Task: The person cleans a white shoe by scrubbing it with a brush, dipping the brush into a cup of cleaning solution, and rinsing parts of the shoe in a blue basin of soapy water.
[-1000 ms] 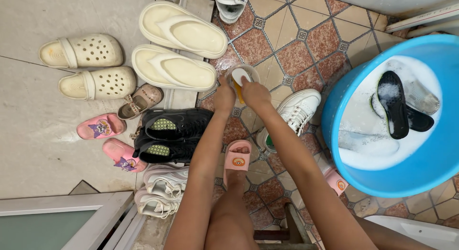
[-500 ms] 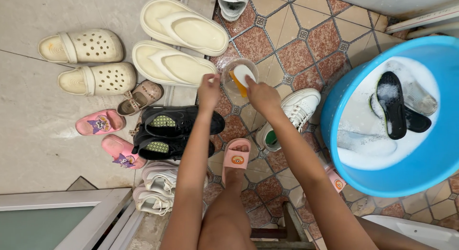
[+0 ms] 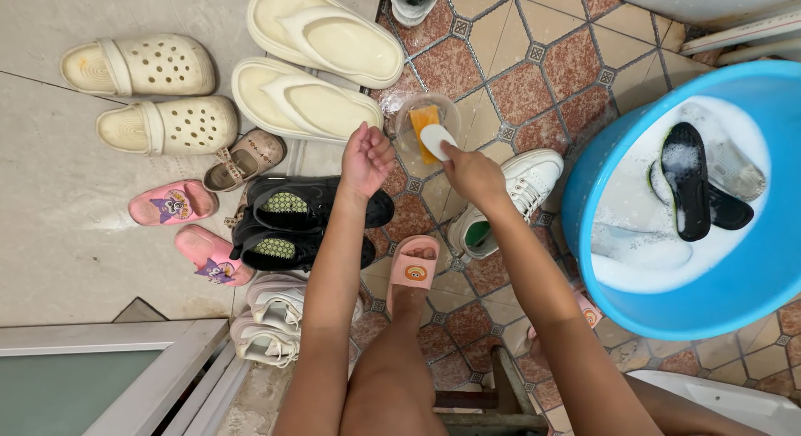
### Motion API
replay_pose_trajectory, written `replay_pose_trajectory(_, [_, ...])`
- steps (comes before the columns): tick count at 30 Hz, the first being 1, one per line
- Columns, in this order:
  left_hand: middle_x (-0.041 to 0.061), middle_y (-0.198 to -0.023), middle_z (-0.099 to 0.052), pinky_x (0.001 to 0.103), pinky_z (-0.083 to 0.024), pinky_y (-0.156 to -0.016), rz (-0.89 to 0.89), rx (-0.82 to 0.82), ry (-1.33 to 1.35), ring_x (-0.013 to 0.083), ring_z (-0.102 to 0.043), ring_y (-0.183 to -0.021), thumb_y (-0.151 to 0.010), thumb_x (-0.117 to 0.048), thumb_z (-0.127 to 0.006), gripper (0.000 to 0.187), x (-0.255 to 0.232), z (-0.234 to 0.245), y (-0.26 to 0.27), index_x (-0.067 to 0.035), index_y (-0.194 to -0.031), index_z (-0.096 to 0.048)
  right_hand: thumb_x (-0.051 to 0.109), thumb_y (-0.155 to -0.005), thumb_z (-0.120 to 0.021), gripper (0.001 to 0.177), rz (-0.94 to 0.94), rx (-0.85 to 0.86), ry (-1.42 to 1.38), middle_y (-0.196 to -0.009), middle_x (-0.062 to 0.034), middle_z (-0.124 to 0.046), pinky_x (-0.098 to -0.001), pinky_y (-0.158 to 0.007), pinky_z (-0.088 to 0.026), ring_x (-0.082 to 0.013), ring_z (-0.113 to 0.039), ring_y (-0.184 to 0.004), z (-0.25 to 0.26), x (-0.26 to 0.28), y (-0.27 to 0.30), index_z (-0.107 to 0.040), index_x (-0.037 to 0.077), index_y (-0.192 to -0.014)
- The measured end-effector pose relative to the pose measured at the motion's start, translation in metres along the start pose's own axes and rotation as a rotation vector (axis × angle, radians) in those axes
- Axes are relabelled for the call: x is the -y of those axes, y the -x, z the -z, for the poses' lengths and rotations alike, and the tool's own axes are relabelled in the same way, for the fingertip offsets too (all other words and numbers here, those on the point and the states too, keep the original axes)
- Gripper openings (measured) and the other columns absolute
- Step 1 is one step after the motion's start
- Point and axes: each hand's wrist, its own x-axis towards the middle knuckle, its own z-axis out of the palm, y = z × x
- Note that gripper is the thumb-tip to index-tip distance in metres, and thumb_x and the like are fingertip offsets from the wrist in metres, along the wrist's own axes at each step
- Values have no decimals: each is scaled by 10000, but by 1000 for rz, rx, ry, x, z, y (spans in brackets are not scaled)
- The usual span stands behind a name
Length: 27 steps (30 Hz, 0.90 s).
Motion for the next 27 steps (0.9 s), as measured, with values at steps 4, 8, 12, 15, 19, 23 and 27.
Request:
replay_pose_trajectory(4, [-37, -671, -429, 249, -369, -531, -164, -44, -265, 83, -419, -584, -973, -12, -625, 322, 10, 28, -14, -161, -771, -424, 295, -984, -565, 415, -4, -9, -46, -1022, -217, -726, -518, -851, -540, -404, -701, -934, -7, 7, -42, -613, 267, -1396])
replay_pose_trajectory(8, [91, -877, -633, 336, -572, -805, -278, -99, -414, 246, -681, -882, -951, 108, -659, 269, 9, 28, -16, -99, -853, -518, 287, -997, -563, 433, 30, -131, -80, -1044, -204, -736, -516, -834, -546, -415, -698, -941, 3, 6, -62, -595, 252, -1427])
replay_pose_trajectory(12, [177, -1518, -394, 447, -413, -1079, -529, -102, -1404, 324, -327, -1450, -746, 52, -659, 651, 19, -23, 11, -134, -1366, -589, 321, -1020, -562, 430, 31, -122, -158, -1044, -203, -741, -494, -862, -558, -381, -720, -961, 17, -10, -29, -586, 262, -1445])
replay_pose_trajectory(15, [266, -1581, -321, 567, -333, -1086, -523, -130, -2026, 424, -286, -1464, -719, -70, -803, 668, 29, -44, 5, -118, -1365, -639, 334, -952, -614, 426, 13, -26, -64, -1079, -177, -736, -499, -857, -552, -385, -710, -954, 8, -9, -27, -633, 286, -1374])
replay_pose_trajectory(19, [263, -1493, -458, 603, -316, -1136, -395, -191, -2322, 408, -477, -1373, -809, -272, -853, 450, 37, -16, -34, -127, -1212, -717, 323, -994, -563, 414, 4, -52, -93, -1066, -183, -737, -499, -854, -551, -385, -710, -950, 3, -1, -61, -613, 290, -1403])
replay_pose_trajectory(23, [292, -1379, -515, 547, -419, -1126, -741, -84, -2303, 435, -580, -1270, -774, -264, -875, 426, 43, 0, -50, -94, -1139, -735, 294, -1008, -603, 398, 33, -191, -198, -1081, -209, -729, -490, -858, -549, -404, -702, -969, 6, -2, -48, -634, 237, -1400])
replay_pose_trajectory(27, [244, -1344, -586, 475, -568, -918, -737, 146, -2076, 407, -659, -1132, -807, -198, -865, 319, 54, -29, -31, -60, -1037, -692, 235, -988, -660, 369, 249, -287, -417, -1146, -218, -723, -445, -847, -558, -395, -714, -998, 28, -30, 1, -667, 172, -1352])
